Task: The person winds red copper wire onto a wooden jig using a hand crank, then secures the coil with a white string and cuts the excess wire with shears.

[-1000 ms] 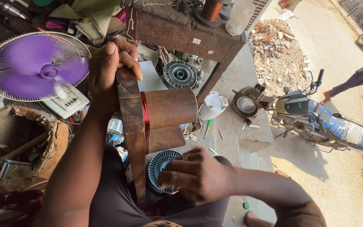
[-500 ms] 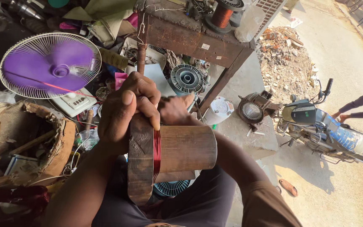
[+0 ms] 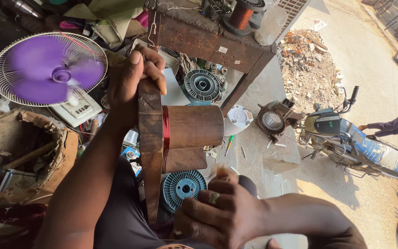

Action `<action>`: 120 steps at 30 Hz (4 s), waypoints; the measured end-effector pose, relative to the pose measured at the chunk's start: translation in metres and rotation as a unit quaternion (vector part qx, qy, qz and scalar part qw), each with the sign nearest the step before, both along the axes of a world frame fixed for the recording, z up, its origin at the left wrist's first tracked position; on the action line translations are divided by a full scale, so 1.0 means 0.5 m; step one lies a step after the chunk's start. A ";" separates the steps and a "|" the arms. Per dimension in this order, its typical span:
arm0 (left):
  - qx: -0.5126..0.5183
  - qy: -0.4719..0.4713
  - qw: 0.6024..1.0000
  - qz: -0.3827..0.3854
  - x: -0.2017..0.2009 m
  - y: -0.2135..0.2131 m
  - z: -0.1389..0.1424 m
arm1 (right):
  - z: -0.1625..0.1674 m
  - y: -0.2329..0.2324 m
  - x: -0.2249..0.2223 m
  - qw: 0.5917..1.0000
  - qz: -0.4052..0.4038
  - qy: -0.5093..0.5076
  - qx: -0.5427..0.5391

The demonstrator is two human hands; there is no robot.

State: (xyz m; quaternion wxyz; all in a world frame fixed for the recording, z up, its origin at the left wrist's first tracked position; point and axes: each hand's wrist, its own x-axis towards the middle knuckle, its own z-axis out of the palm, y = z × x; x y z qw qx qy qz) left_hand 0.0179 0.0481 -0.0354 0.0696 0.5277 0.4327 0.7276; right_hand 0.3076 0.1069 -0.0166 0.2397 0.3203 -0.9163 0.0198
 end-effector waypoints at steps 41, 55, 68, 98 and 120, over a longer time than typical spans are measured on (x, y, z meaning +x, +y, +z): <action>-0.007 0.090 0.995 -0.036 0.141 -0.116 0.022 | -0.151 0.252 -0.367 0.957 -0.273 0.023 0.097; 0.035 -0.010 0.999 0.001 -0.024 -0.024 -0.018 | -0.101 -0.047 0.038 0.987 -0.003 -0.111 -0.114; -0.003 0.059 0.997 -0.045 0.151 -0.107 0.039 | 0.037 0.273 -0.362 0.929 -0.262 0.214 0.150; 0.021 0.103 0.991 -0.087 0.162 -0.084 0.037 | 0.069 0.299 -0.332 0.917 -0.298 0.242 0.109; 0.000 -0.029 0.997 -0.070 0.074 -0.007 0.019 | 0.115 0.072 -0.075 0.902 -0.192 0.333 0.199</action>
